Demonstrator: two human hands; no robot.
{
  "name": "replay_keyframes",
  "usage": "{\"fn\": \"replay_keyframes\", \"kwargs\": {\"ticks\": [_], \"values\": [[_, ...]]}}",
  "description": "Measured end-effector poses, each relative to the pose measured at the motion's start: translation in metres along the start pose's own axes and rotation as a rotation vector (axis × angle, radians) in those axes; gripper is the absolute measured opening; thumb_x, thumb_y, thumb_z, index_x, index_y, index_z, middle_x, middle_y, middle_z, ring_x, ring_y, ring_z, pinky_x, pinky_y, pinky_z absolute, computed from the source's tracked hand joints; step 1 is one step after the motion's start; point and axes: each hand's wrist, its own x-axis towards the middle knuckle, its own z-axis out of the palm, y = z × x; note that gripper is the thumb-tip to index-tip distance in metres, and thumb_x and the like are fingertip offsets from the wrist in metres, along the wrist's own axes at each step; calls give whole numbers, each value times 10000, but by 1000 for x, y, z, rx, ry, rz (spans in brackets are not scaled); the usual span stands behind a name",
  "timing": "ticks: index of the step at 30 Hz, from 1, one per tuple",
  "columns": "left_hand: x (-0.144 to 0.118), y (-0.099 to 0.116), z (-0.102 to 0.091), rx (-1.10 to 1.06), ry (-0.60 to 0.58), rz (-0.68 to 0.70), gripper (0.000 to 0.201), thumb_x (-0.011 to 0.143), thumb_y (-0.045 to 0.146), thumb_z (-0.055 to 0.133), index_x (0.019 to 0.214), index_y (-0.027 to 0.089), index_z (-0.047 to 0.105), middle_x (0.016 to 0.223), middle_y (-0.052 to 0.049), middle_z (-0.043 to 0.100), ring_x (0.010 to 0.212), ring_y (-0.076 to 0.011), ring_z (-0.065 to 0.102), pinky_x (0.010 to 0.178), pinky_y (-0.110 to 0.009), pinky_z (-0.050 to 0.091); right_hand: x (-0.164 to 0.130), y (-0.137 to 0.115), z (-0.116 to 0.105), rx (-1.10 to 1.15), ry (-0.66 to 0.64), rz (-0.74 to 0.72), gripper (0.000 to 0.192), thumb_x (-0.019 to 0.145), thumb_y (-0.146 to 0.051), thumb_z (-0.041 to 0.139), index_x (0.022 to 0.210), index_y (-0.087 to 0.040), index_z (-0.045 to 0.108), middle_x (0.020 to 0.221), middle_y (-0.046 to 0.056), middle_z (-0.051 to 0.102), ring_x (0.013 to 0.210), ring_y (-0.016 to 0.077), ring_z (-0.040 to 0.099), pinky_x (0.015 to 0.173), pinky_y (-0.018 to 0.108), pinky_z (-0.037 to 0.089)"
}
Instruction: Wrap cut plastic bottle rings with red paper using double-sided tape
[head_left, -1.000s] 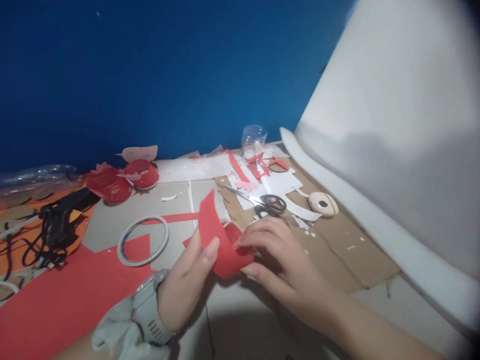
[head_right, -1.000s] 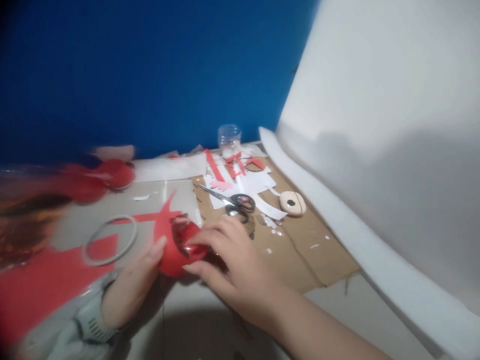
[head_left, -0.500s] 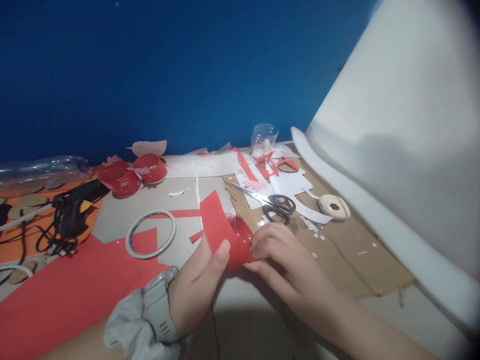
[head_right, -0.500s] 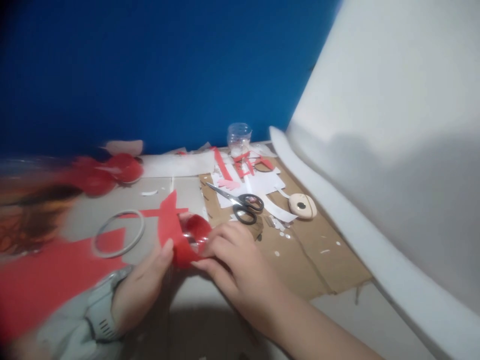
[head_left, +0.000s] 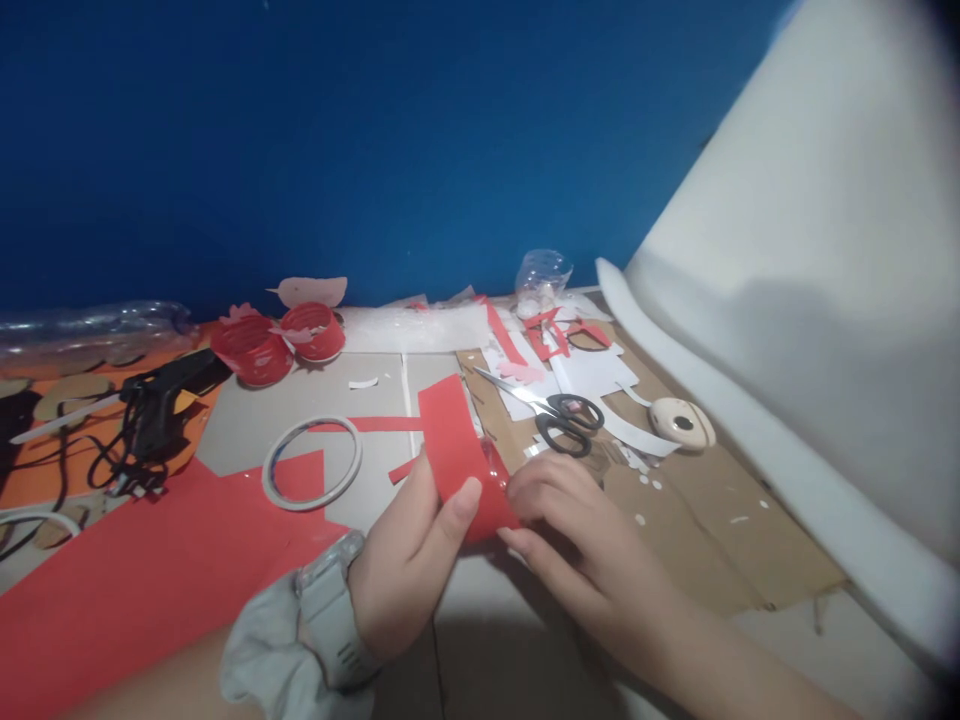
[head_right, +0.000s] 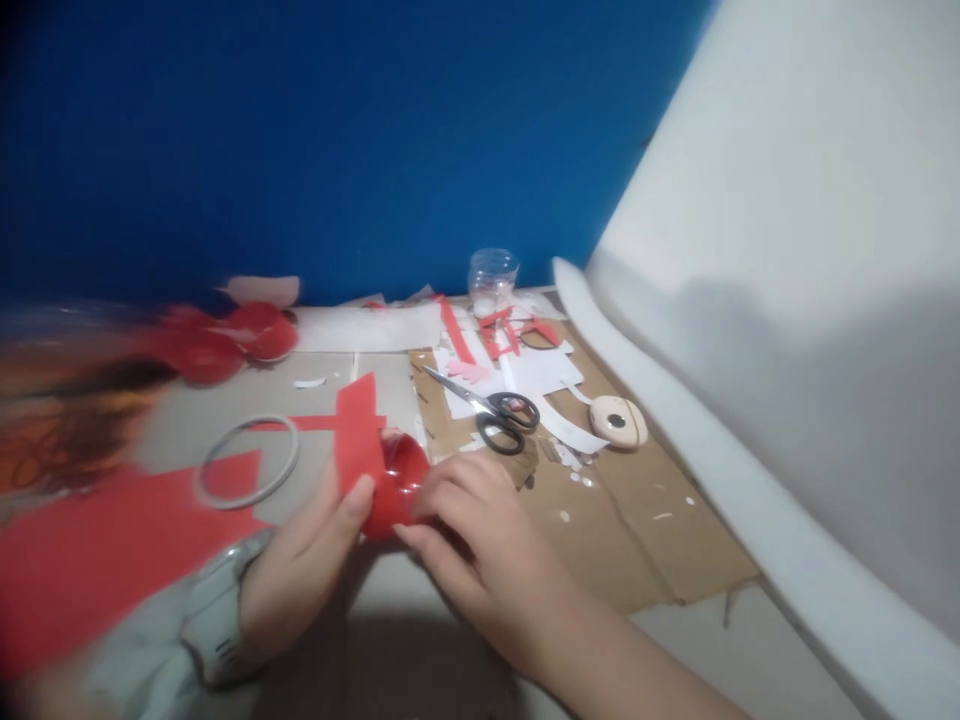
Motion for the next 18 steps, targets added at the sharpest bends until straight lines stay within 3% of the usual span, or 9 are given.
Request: {"fn": "replay_keyframes", "kwargs": {"ticks": [5,12,18], "values": [[5,7,1,-42,-40,135,313,960,305,450,1255,246,535,1251,-29,591,1186,-213,496,1034,-319,329,-4,0,1,-51,-35,9,114,923,-151,504,830,-208,535,852,34,559,827,192,500,759,351,418],[4,8,1,-65,-29,92,313,981,330,398,1263,255,513,1230,-16,579,1168,-175,492,1046,-294,326,-4,0,3,-85,-60,55,128,925,-135,492,848,-212,559,931,44,546,888,193,505,792,348,425],[5,8,1,6,-51,164,285,980,292,407,1229,240,535,1205,-23,592,1143,-186,511,1014,-288,346,-3,-3,0,-11,-89,76,103,927,-161,486,890,-211,567,916,48,571,878,201,516,798,365,426]]}}
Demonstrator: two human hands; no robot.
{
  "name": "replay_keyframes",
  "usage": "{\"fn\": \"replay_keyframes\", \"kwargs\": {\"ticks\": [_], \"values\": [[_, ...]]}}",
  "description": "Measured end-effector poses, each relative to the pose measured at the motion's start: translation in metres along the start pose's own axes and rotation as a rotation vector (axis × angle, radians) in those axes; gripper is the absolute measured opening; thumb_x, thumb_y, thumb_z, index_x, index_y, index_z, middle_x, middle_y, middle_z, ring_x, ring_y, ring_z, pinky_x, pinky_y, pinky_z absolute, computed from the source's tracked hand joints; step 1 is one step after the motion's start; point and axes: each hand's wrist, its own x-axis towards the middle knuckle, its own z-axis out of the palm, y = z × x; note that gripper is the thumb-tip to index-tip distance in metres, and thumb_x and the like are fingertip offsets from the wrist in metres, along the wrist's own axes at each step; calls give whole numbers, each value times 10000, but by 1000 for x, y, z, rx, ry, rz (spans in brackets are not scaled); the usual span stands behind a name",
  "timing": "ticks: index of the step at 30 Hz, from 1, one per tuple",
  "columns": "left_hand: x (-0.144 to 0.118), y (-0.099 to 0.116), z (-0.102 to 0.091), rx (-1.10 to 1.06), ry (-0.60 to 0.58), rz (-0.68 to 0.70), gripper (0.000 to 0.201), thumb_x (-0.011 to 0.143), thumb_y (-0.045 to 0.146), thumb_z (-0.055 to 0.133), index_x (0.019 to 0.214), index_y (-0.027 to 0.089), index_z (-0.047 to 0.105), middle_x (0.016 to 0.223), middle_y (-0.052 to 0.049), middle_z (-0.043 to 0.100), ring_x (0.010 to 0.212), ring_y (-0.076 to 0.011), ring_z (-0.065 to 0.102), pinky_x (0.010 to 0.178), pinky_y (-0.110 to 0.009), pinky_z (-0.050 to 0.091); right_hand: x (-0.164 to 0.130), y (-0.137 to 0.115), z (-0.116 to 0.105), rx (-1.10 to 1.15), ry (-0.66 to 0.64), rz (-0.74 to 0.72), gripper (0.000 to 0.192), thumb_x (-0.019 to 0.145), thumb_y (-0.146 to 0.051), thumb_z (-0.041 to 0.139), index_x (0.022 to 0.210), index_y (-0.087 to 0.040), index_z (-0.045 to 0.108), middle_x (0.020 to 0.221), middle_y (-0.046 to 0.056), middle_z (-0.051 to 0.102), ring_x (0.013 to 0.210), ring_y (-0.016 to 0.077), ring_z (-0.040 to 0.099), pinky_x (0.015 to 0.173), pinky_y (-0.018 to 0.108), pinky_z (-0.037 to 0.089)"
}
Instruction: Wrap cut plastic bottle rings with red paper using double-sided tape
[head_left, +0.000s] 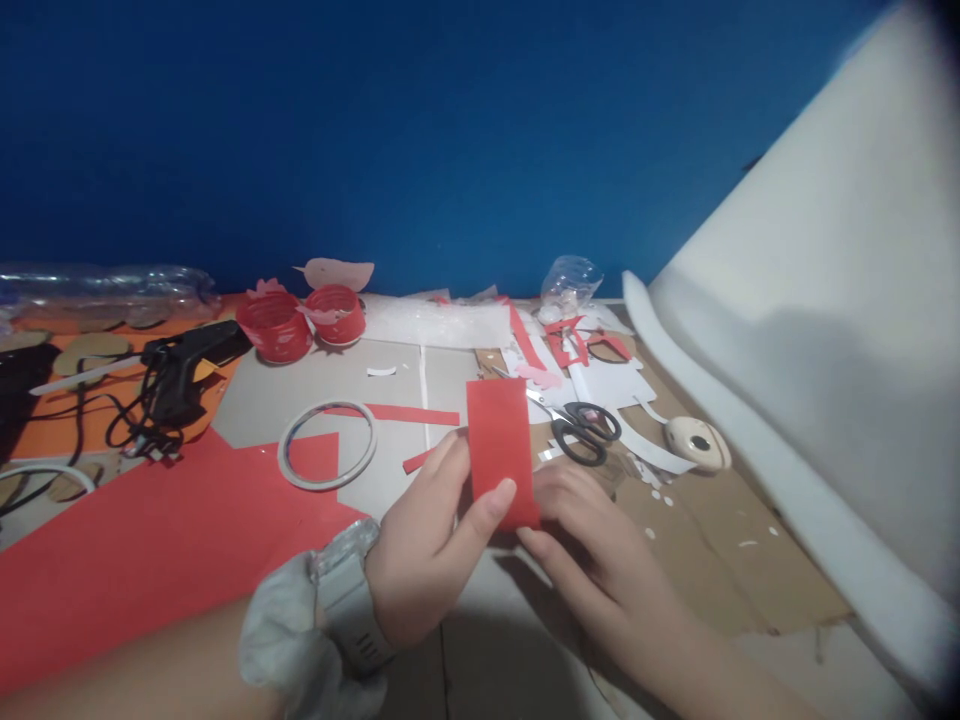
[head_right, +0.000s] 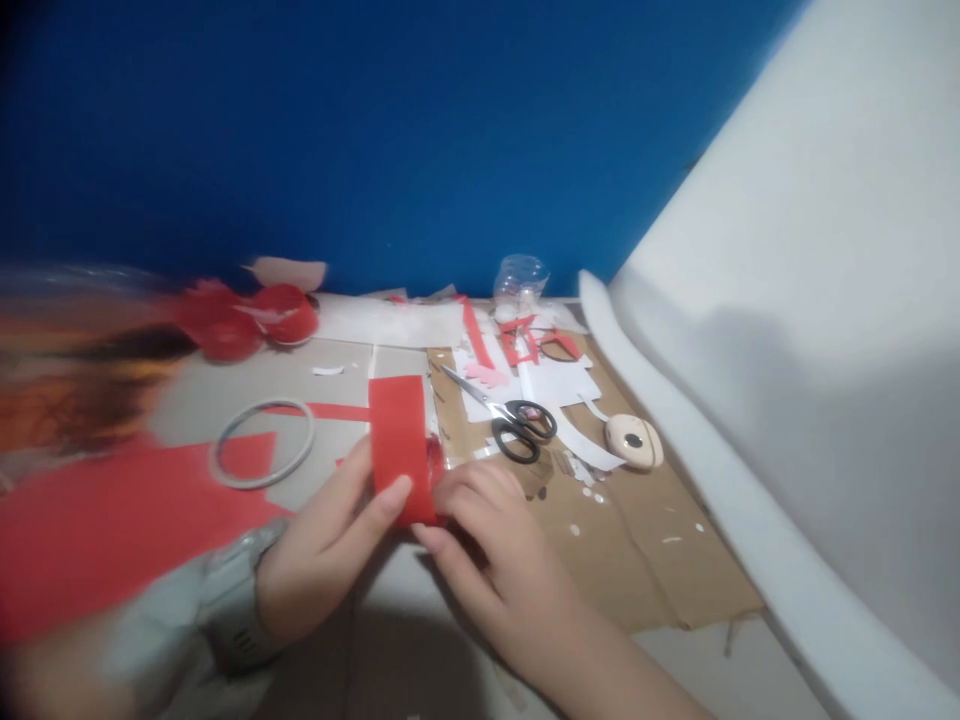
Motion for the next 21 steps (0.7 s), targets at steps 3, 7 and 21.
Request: {"fn": "replay_keyframes", "kwargs": {"ticks": [3,7,21], "values": [[0,0,0,30,-18,21,296,972,272,428,1248,238,528,1222,-29,593,1150,-205,509,1013,-304,340,-1,-1,-1,42,31,9,76,928,-194,496,923,-218,568,896,47,588,859,205,528,776,363,438],[-1,-2,0,77,-18,61,333,963,250,444,1287,286,516,1267,-18,578,1164,-221,503,1007,-314,332,-2,0,-2,96,95,10,119,950,-214,446,932,-223,564,897,47,587,862,203,547,776,357,447],[-7,-3,1,231,-51,67,347,937,222,498,1258,350,511,1284,27,559,1222,-197,455,1028,-267,310,-2,-10,-8,137,107,126,169,943,-168,421,840,-201,550,827,19,577,789,153,560,736,292,440]]}}
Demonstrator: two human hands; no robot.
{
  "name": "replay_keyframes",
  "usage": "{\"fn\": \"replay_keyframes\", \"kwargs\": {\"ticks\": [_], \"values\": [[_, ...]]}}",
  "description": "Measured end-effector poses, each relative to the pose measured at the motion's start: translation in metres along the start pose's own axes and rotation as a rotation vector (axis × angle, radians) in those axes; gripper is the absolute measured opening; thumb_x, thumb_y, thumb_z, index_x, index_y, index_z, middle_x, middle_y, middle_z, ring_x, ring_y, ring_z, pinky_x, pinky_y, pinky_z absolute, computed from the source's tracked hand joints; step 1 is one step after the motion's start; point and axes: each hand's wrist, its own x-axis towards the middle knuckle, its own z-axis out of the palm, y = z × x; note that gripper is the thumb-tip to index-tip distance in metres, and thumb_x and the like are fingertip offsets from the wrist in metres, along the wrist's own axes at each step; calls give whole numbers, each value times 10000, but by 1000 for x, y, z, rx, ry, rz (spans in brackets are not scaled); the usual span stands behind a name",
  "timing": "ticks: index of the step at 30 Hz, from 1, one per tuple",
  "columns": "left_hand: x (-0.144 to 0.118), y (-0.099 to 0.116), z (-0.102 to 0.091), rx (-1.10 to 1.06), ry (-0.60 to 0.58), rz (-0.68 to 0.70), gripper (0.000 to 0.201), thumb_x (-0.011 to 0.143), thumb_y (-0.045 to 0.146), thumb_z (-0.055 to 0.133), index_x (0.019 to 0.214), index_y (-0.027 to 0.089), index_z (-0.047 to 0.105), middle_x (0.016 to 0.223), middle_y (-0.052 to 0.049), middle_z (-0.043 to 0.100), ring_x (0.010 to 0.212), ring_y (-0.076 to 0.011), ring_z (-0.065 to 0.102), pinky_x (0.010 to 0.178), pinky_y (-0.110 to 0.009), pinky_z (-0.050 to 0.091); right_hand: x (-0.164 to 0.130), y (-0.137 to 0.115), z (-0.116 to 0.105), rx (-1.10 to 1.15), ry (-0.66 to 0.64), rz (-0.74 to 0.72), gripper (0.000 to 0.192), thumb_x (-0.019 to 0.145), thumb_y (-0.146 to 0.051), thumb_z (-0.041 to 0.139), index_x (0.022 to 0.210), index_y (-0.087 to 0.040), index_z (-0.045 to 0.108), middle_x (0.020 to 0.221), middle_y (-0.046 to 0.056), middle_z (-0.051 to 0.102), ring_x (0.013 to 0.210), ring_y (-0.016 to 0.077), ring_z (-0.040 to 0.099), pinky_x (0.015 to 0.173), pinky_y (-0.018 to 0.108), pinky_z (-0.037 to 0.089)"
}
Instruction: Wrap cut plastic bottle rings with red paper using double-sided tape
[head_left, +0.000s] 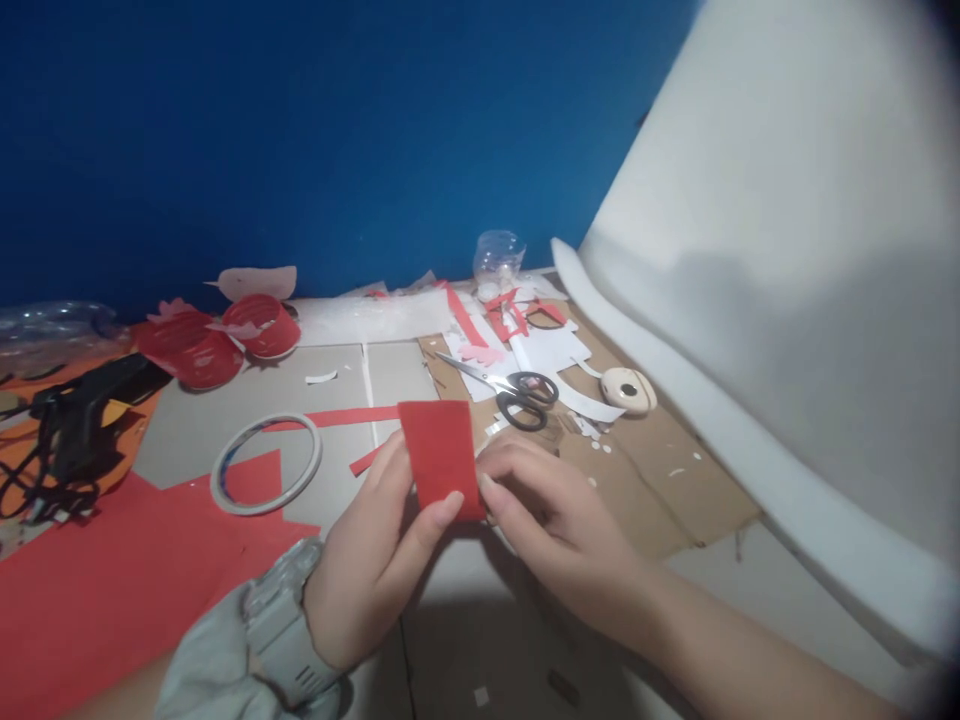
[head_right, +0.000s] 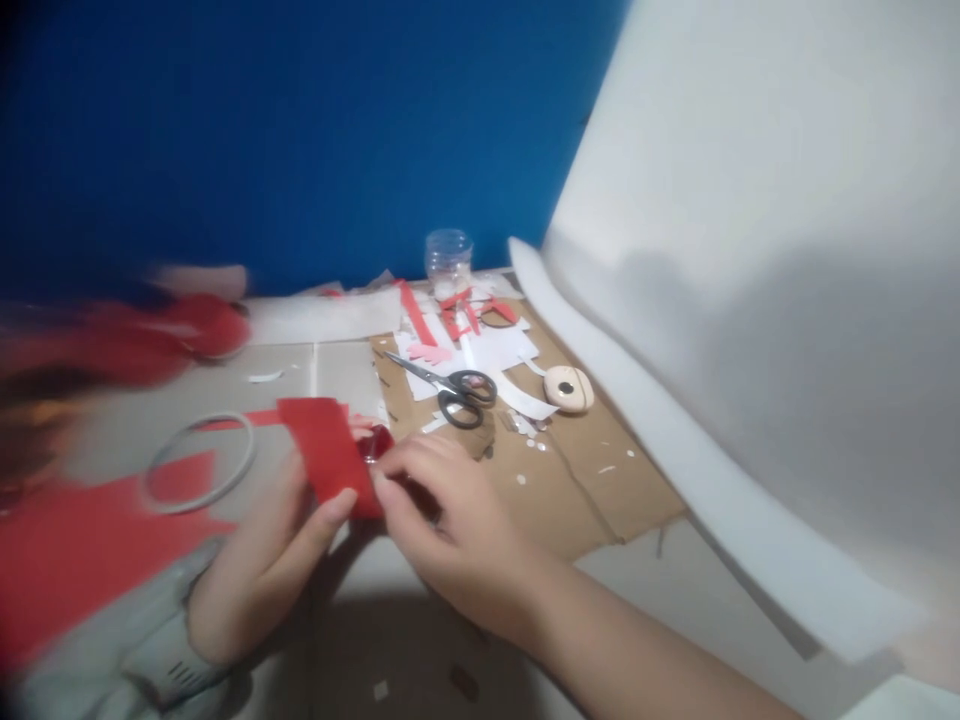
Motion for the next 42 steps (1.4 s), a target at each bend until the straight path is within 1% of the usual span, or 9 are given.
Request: {"fn": "replay_keyframes", "kwargs": {"ticks": [5,11,19,22,25,29,32,38,42], "values": [[-1,1,-2,-18,-52,-4,418,961,225,453,1348,380,425,1365,44,502,1247,-176,433,1053,-261,289,-1,2,-2,-17,-8,-33,168,932,-138,428,799,-202,507,796,-6,546,763,127,518,727,258,418],[-1,-4,-2,-56,-116,16,431,980,249,415,1382,391,355,1394,59,466,1294,-161,390,1077,-265,283,-1,4,0,-60,53,-105,165,872,-90,481,750,-201,492,754,-18,549,730,120,504,723,256,399],[0,-2,-4,-169,-191,0,411,991,270,387,1377,410,362,1399,77,480,1316,-146,390,1071,-251,332,5,5,-2,-195,148,-268,198,799,-43,472,669,-193,478,659,-4,521,674,142,476,700,283,401],[-1,-1,-5,-208,-219,18,406,991,279,385,1378,401,376,1415,79,469,1323,-156,386,1086,-263,324,4,6,-6,-228,124,-256,160,815,-53,488,735,-186,525,727,14,568,719,152,494,730,297,404],[-2,-2,-4,-224,-192,3,410,994,265,379,1380,401,373,1414,82,467,1323,-151,381,1092,-262,315,2,5,-9,-208,119,-238,137,835,-66,496,772,-180,538,766,21,588,756,156,506,762,306,406],[-1,-2,-3,-155,-121,33,407,992,261,388,1374,402,368,1399,78,468,1305,-140,383,1085,-249,296,1,3,-7,-100,90,-226,129,858,-67,497,842,-175,565,805,9,593,799,135,535,792,281,414],[0,-1,-4,-91,-127,79,408,987,276,399,1378,385,359,1378,59,478,1279,-144,395,1080,-255,288,0,2,-4,-42,70,-159,118,887,-100,504,891,-183,588,805,-5,585,802,117,548,766,243,421],[-2,-2,-5,47,-97,120,441,976,245,418,1388,375,328,1404,37,422,1305,-149,350,1079,-261,266,1,5,-3,26,44,-100,119,905,-121,501,888,-201,587,826,-26,586,798,93,547,731,203,417],[-2,-4,-5,61,-104,123,441,972,242,425,1376,385,324,1378,39,428,1292,-148,357,1068,-258,270,1,4,-3,56,22,-60,150,909,-114,483,823,-204,567,809,-31,576,772,90,543,708,203,415]]}}
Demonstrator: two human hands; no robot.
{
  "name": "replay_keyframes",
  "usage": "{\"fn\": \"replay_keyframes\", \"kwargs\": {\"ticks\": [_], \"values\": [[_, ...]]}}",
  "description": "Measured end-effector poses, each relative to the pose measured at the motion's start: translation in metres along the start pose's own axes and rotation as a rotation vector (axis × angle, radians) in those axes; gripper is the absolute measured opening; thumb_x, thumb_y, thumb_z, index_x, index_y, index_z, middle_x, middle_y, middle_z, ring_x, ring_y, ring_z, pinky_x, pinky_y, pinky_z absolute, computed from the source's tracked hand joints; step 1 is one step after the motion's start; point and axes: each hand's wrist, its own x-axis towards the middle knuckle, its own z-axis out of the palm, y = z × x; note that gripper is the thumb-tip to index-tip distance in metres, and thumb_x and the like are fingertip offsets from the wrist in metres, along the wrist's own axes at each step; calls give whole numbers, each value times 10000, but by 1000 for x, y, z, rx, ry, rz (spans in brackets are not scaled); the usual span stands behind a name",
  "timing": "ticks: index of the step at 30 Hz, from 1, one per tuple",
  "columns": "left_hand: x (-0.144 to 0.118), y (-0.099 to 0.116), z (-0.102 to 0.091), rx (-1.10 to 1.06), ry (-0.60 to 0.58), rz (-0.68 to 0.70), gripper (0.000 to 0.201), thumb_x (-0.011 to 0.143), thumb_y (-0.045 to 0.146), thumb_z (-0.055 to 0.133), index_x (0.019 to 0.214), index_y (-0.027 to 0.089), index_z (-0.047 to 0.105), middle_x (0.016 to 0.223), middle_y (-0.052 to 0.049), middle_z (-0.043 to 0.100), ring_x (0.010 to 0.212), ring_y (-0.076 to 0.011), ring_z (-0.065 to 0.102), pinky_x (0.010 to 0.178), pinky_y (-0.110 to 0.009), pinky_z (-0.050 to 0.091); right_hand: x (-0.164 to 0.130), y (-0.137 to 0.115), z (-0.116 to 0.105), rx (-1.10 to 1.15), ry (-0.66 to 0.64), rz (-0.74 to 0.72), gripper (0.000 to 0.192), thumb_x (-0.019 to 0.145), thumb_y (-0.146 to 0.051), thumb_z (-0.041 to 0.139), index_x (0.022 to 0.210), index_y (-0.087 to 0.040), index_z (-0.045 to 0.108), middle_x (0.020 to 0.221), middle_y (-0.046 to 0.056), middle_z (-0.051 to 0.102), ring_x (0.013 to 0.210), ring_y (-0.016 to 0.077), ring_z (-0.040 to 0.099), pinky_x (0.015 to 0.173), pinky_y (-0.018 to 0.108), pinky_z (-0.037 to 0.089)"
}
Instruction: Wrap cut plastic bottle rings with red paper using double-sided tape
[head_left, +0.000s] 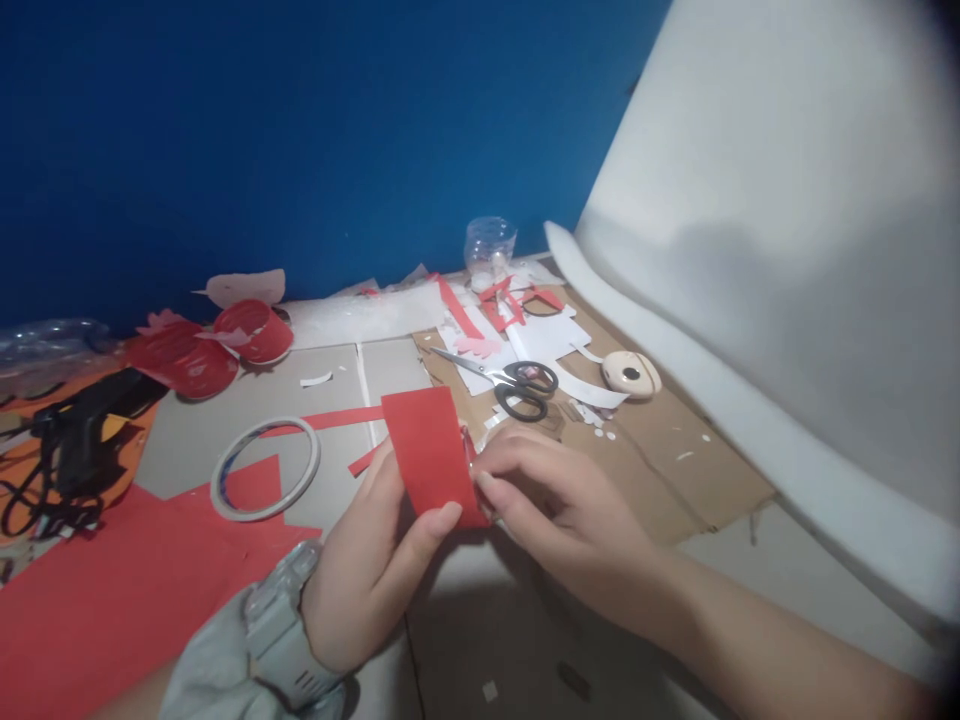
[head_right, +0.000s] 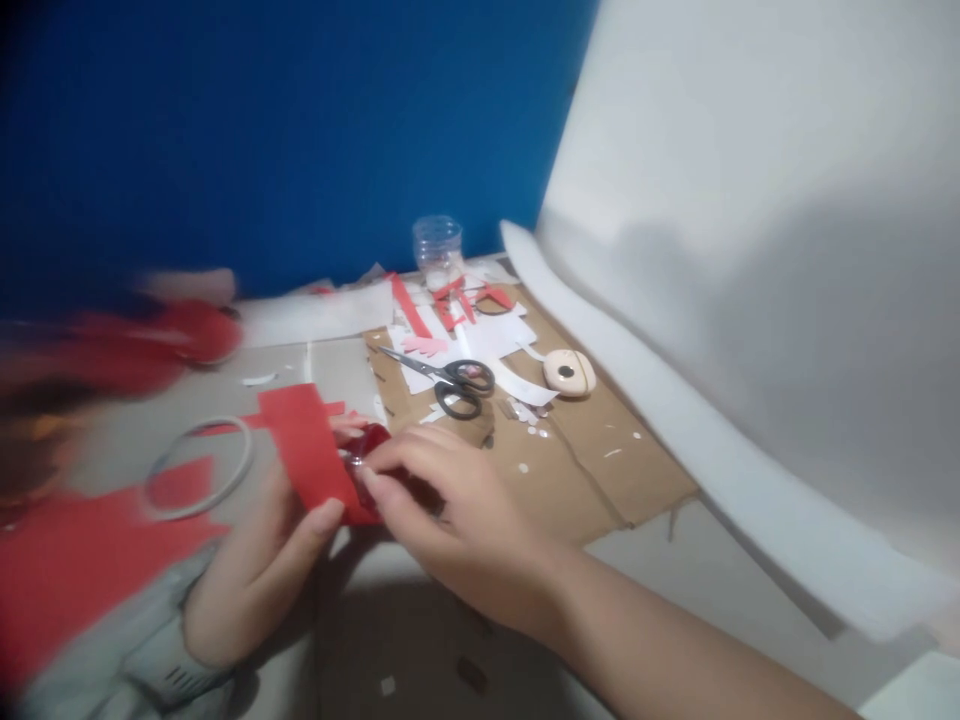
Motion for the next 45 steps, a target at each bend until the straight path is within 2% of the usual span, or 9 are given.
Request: {"fn": "replay_keyframes", "kwargs": {"ticks": [6,10,16,25,31,34,38,42,45], "values": [[2,1,1,-40,-10,-13,308,961,262,453,1255,351,429,1260,51,520,1220,-141,421,1049,-239,288,-2,-2,1,-17,26,15,175,891,-94,480,773,-201,552,763,-29,551,730,102,522,675,221,406],[2,1,1,-7,1,20,292,957,240,454,1228,351,449,1224,41,542,1206,-169,438,1006,-276,336,-3,-2,1,9,18,23,180,905,-105,467,775,-205,540,772,-25,548,741,107,528,683,227,409],[1,-2,2,1,13,-10,331,940,237,477,1263,303,446,1317,-14,499,1260,-232,408,1018,-345,342,-2,-3,1,21,13,12,165,914,-125,478,789,-209,545,782,-25,555,748,109,535,693,229,413],[1,1,1,-82,-31,-13,311,963,269,443,1254,376,421,1233,53,527,1240,-149,405,1041,-244,289,-4,-4,3,-33,59,-34,199,878,-83,474,724,-204,506,734,-15,547,739,128,538,674,248,414],[0,1,0,-77,22,-18,346,968,259,420,1302,348,402,1283,20,499,1245,-176,402,1063,-286,281,-5,2,1,-23,191,122,207,974,-225,408,773,-227,459,683,-32,518,594,117,498,574,251,400],[1,1,1,-76,35,-4,331,969,266,410,1297,304,429,1277,-18,520,1207,-213,447,1050,-344,312,-5,4,-2,80,241,110,102,976,-247,418,888,-246,470,725,-25,554,651,138,550,619,269,429],[1,2,1,-51,35,1,330,962,252,416,1288,297,439,1267,-28,532,1195,-229,463,1038,-370,334,-6,1,-3,15,140,42,214,989,-244,383,827,-227,521,765,-15,573,689,126,558,641,257,429],[0,1,0,-46,47,-14,321,959,236,418,1270,313,442,1269,-11,520,1215,-216,438,1054,-353,315,-7,-2,-1,-38,28,-4,189,968,-216,408,836,-206,543,782,-2,584,733,133,563,685,267,435],[1,2,0,-23,52,3,358,963,237,410,1312,315,408,1287,-7,511,1236,-209,424,1061,-344,312,-6,-2,0,-55,1,-18,170,952,-211,443,807,-206,533,778,-4,576,736,133,557,685,267,429]]}}
